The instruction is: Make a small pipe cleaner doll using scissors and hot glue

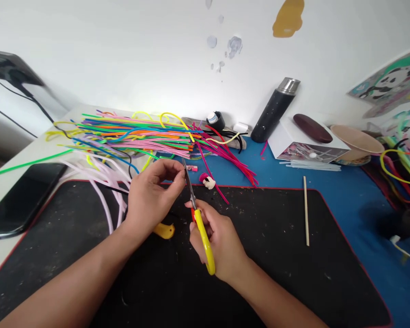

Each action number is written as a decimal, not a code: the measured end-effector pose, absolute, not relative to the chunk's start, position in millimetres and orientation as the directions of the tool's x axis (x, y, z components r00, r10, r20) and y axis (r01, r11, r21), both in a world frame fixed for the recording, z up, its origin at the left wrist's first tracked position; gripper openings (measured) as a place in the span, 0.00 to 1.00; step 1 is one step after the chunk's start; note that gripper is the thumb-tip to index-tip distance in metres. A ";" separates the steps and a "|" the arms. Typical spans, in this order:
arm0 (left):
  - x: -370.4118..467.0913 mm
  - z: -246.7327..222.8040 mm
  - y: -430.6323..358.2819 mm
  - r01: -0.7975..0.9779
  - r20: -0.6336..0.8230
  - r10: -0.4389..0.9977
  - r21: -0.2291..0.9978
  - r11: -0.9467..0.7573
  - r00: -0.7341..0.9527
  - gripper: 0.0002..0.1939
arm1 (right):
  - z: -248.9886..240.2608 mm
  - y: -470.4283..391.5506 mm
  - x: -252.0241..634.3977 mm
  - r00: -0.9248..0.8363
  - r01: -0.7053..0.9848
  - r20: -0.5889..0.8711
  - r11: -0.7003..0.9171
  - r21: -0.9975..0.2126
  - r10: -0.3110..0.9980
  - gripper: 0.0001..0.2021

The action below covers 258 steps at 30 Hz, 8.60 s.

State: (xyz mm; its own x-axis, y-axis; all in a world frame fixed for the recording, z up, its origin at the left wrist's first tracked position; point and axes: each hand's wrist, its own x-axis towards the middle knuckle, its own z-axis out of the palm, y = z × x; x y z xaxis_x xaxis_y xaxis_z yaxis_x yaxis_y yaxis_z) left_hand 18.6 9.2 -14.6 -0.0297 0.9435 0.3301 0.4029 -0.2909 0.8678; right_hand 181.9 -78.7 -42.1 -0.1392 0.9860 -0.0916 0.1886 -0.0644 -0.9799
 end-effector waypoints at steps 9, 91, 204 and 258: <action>19.4 -12.1 5.7 0.400 0.384 0.923 0.847 -0.350 -0.005 0.01 | -27.5 -76.5 189.5 -0.248 0.071 -0.177 -0.164 -0.984 0.952 0.15; 28.9 -1.4 8.7 -0.508 -0.140 0.949 0.817 0.272 0.283 0.17 | -18.7 -59.8 215.4 0.045 0.081 -0.220 -0.223 -0.972 0.975 0.32; 34.1 -3.9 -1.5 -0.395 -0.303 0.805 0.749 0.532 0.510 0.19 | -10.6 -31.8 214.6 -0.072 -0.075 -0.012 -0.017 -0.997 0.997 0.13; 35.4 -5.4 -3.7 -0.402 -0.259 0.858 0.799 0.448 0.443 0.16 | -12.2 -38.5 211.0 0.052 0.098 0.083 0.078 -0.992 0.995 0.07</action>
State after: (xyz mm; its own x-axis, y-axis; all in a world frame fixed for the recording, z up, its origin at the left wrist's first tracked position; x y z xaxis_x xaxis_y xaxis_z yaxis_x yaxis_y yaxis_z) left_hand 35.4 -3.7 -5.4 0.4433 0.8583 -0.2586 -0.4017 0.4481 0.7986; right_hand 211.0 -38.5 -12.2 0.0522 0.9952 0.0831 0.0978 0.0777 -0.9922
